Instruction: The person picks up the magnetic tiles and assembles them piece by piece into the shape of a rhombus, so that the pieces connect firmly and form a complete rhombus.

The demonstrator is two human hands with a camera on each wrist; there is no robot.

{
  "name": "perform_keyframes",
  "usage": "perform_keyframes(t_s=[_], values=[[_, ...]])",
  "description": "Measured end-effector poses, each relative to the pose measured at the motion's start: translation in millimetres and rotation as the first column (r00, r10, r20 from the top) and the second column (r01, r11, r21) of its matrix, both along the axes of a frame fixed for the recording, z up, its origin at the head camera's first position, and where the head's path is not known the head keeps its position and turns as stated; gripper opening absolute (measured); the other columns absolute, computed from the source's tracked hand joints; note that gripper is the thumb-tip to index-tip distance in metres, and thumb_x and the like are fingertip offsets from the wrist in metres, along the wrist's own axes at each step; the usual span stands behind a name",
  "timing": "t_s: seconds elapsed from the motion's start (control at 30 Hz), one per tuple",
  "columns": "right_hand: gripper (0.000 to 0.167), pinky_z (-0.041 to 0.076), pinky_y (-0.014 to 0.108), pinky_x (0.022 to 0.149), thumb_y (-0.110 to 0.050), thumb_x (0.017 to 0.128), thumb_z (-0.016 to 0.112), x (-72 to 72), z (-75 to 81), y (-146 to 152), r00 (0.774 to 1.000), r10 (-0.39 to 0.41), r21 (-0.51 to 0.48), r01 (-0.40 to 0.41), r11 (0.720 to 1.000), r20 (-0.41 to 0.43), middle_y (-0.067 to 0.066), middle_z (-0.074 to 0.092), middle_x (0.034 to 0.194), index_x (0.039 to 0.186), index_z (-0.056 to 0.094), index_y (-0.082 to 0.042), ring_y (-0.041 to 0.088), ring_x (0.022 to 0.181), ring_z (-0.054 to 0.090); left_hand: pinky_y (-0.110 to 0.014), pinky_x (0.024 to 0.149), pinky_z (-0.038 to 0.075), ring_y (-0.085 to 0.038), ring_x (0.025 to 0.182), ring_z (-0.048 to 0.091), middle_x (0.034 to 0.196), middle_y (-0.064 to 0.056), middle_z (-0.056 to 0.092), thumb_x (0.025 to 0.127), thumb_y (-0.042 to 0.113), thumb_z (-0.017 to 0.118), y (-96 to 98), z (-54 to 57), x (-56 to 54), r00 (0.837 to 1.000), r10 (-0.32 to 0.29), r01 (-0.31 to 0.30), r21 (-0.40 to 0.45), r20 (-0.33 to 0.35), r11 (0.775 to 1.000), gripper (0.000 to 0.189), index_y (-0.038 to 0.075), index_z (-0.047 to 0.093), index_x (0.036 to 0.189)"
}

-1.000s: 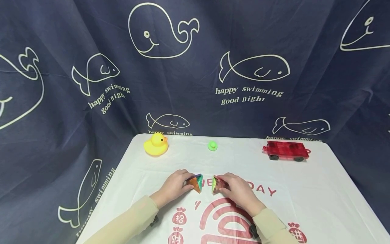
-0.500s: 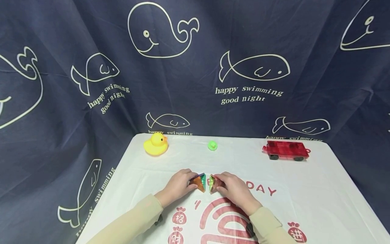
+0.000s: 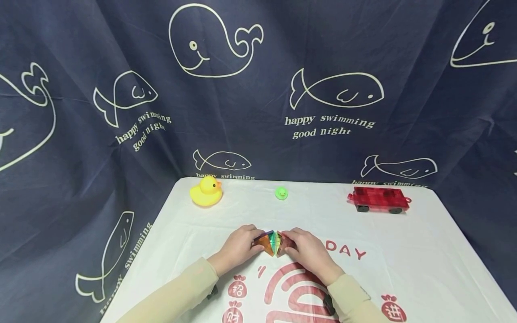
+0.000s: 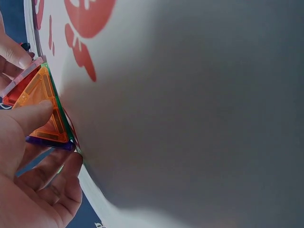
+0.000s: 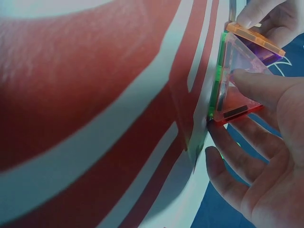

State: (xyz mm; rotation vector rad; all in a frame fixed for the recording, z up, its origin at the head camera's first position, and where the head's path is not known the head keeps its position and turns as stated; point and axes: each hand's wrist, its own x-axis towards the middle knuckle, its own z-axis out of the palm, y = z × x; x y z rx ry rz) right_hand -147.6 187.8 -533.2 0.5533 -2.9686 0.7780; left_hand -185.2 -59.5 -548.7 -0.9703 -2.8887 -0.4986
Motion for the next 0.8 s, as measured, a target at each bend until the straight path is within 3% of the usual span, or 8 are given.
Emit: perform_keyframes(t_s=[0.37,0.8], values=[[0.045,0.055,0.045,0.090,-0.018,0.088,0.084,-0.7,0.7,0,0.999,0.015,0.012,-0.014,1.000,-0.034,-0.001,0.070,0.113,0.131,0.071,-0.010,0.016,0.100,0.067,-0.029,0.082,0.053,-0.010,0.090,0.061,0.101,0.003,0.067,0.094,0.031,0.080,-2.6,-1.8,-0.4,1.000,-0.022,0.022,0.014,-0.004,1.000,0.037,0.014,0.073,0.126],[0.045,0.055,0.045,0.091,-0.014,0.089,0.084,-1.5,14.8,-12,0.995,0.058,0.061,-0.053,0.997,-0.082,0.001,0.070,0.118,0.131,0.071,-0.010,0.020,0.107,0.069,-0.028,0.081,0.052,-0.009,0.090,0.061,0.101,0.003,0.068,0.095,0.030,0.079,-2.4,-1.3,-0.3,1.000,-0.021,0.021,0.004,0.003,1.000,0.035,0.014,0.073,0.126]])
